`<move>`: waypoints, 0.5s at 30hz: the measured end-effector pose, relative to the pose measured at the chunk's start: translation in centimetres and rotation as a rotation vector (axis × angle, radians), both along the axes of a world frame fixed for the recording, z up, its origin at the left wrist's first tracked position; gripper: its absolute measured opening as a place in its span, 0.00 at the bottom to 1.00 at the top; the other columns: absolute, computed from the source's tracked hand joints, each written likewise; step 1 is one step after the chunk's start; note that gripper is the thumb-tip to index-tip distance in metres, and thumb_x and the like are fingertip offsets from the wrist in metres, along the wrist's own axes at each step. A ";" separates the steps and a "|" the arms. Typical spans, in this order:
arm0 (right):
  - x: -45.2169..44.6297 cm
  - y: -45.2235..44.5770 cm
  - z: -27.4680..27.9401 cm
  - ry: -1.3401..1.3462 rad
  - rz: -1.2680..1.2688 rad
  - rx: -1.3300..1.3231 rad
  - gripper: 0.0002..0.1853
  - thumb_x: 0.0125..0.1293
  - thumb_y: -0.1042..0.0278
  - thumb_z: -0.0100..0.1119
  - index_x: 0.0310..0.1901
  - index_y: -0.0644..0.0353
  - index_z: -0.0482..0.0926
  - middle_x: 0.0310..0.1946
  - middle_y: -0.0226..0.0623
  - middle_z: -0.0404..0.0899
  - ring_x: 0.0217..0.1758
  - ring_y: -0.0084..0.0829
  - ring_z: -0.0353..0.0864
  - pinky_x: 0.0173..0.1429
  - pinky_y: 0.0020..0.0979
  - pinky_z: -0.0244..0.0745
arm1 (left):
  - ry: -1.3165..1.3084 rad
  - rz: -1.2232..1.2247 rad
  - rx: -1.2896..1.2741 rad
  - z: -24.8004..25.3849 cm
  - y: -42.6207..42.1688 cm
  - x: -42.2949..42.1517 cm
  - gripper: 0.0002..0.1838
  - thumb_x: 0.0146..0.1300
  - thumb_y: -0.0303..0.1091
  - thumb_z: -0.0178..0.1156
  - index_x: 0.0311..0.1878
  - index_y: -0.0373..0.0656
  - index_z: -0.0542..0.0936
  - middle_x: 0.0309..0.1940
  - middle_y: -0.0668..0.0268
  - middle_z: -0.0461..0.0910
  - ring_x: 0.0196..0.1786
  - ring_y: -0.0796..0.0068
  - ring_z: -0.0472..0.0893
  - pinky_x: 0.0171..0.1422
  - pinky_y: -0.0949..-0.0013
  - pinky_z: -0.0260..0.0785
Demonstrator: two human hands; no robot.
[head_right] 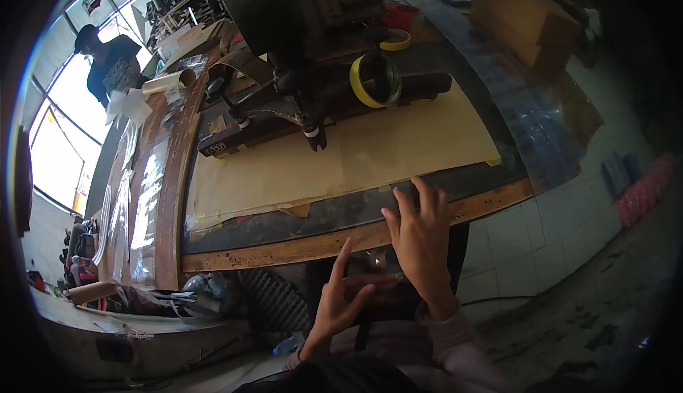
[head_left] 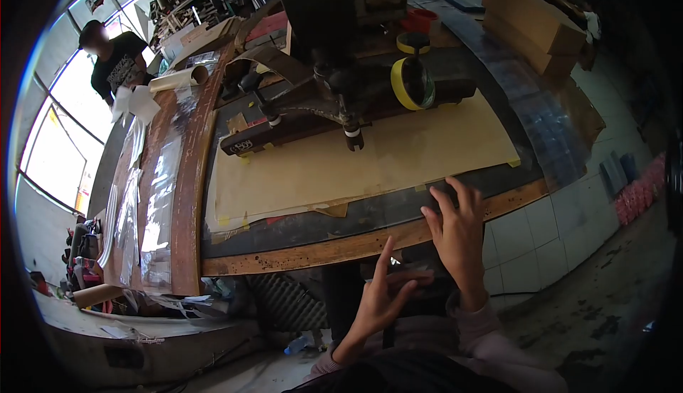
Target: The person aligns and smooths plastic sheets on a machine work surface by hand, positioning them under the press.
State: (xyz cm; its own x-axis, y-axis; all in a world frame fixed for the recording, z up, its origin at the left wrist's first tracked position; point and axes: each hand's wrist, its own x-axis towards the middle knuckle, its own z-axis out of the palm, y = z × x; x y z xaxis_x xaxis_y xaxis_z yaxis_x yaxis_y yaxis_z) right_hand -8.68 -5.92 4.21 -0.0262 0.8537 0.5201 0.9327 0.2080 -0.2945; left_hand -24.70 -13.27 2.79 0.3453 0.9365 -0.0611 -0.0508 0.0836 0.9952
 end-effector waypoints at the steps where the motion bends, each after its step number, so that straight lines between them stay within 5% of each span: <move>1: 0.0 0.3 0.0 -0.007 0.023 0.000 0.21 0.66 0.57 0.62 0.55 0.60 0.76 0.58 0.44 0.71 0.54 0.43 0.75 0.60 0.48 0.68 | 0.030 0.009 0.039 -0.1 0.2 0.1 0.43 0.70 0.20 0.53 0.78 0.44 0.38 0.50 0.55 0.84 0.55 0.65 0.83 0.56 0.65 0.79; 7: -0.5 2.2 -0.2 -0.125 0.118 -0.077 0.34 0.65 0.34 0.50 0.60 0.56 0.74 0.62 0.47 0.72 0.70 0.43 0.68 0.70 0.64 0.55 | 0.102 0.044 0.166 -1.2 1.4 0.8 0.43 0.70 0.21 0.53 0.78 0.42 0.37 0.49 0.57 0.85 0.51 0.69 0.85 0.54 0.67 0.79; 15: -1.2 3.1 -1.5 -0.234 0.094 -0.078 0.38 0.64 0.31 0.48 0.64 0.55 0.70 0.65 0.50 0.69 0.72 0.42 0.65 0.69 0.72 0.50 | -0.047 0.164 0.080 -2.5 1.0 0.9 0.42 0.70 0.22 0.53 0.78 0.42 0.38 0.53 0.55 0.83 0.56 0.66 0.83 0.57 0.67 0.77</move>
State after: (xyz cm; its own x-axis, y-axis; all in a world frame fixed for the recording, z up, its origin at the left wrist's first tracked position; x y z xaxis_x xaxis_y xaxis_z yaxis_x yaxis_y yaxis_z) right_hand -9.87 -2.85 2.73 -0.2190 0.8790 0.4236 0.9551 0.2820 -0.0914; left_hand -23.85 -12.27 0.31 0.1885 0.9817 0.0285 -0.1039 -0.0089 0.9946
